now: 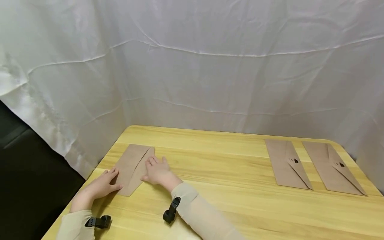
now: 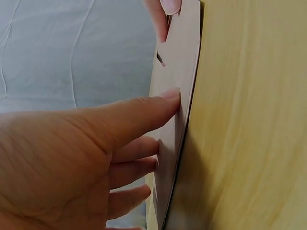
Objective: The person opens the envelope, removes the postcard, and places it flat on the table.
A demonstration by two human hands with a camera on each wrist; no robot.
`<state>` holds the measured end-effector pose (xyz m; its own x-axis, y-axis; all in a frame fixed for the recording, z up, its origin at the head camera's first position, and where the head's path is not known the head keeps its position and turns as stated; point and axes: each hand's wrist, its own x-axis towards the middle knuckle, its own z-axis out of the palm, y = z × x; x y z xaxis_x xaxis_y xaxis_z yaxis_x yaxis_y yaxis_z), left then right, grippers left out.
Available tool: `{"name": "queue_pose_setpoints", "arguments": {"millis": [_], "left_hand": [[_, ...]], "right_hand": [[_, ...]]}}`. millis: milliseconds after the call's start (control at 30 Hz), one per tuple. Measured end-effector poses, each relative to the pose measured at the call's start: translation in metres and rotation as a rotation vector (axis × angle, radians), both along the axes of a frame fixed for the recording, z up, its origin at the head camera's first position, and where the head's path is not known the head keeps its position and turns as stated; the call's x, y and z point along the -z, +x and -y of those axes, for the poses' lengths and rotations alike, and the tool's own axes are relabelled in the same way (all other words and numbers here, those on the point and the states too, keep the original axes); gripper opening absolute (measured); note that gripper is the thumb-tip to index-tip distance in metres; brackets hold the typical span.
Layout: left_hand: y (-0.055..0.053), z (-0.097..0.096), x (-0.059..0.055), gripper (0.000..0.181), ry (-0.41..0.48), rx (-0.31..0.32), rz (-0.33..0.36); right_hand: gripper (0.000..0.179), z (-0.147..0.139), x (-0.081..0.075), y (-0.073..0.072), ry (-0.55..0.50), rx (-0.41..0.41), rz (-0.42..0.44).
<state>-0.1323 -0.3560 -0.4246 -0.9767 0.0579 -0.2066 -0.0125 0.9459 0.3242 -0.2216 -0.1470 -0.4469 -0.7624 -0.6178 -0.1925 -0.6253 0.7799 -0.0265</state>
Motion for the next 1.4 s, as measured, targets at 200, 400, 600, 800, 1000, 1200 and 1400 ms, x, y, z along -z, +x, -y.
{"name": "queue_pose_setpoints", "arguments": {"millis": [200,400,600,800,1000,1200,1400], "left_hand": [[-0.003,-0.008,0.003,0.081,-0.051,-0.033,-0.049],[-0.007,-0.02,0.005,0.07,-0.093,-0.018,-0.159],[-0.009,-0.031,0.004,0.068,-0.131,-0.018,-0.197],[-0.009,-0.04,0.003,0.064,-0.181,0.009,-0.26],[-0.011,-0.045,0.004,0.06,-0.203,0.05,-0.327],[-0.013,-0.046,0.002,0.057,-0.174,0.073,-0.357],[-0.01,-0.049,-0.005,0.044,-0.178,0.069,-0.373]], "right_hand": [[0.08,-0.006,0.002,-0.001,-0.024,-0.004,0.034],[0.08,-0.007,0.002,-0.001,-0.056,-0.002,0.04],[0.08,-0.007,0.0,0.0,-0.067,-0.005,0.05],[0.08,-0.007,-0.001,0.0,-0.061,-0.003,0.056],[0.08,-0.007,0.0,-0.001,-0.063,-0.002,0.053],[0.08,-0.008,0.001,-0.002,-0.067,-0.003,0.053],[0.081,-0.008,0.004,-0.003,-0.071,-0.015,0.044]]}}
